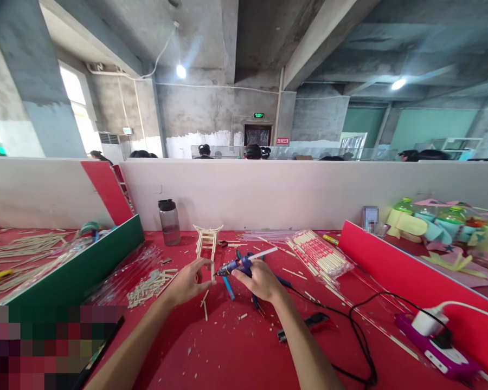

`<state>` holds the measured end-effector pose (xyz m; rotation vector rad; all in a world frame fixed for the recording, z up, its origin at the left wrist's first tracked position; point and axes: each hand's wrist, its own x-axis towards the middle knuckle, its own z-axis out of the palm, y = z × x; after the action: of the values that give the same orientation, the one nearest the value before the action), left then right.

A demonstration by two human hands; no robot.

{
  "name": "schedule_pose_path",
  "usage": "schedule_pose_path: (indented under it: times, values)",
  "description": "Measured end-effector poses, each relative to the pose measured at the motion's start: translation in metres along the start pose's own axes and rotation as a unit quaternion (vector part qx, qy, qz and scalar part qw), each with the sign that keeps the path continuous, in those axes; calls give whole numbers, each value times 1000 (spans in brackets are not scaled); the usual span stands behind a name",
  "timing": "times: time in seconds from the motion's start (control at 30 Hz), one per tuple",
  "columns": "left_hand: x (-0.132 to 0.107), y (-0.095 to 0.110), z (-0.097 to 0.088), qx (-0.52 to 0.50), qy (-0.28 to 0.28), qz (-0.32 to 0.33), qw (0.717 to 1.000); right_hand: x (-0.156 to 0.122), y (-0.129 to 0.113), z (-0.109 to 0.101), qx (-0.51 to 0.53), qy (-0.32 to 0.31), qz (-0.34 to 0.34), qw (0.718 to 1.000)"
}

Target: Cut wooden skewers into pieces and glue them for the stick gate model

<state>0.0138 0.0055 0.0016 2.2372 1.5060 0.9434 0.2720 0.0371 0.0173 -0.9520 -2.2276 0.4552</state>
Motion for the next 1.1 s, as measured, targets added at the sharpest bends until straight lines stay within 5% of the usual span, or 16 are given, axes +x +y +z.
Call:
schedule_pose_path:
  times: [1.1]
  values:
    - [0, -3, 3, -18, -2, 17, 1000, 0, 2, 0, 4, 15, 3, 1000]
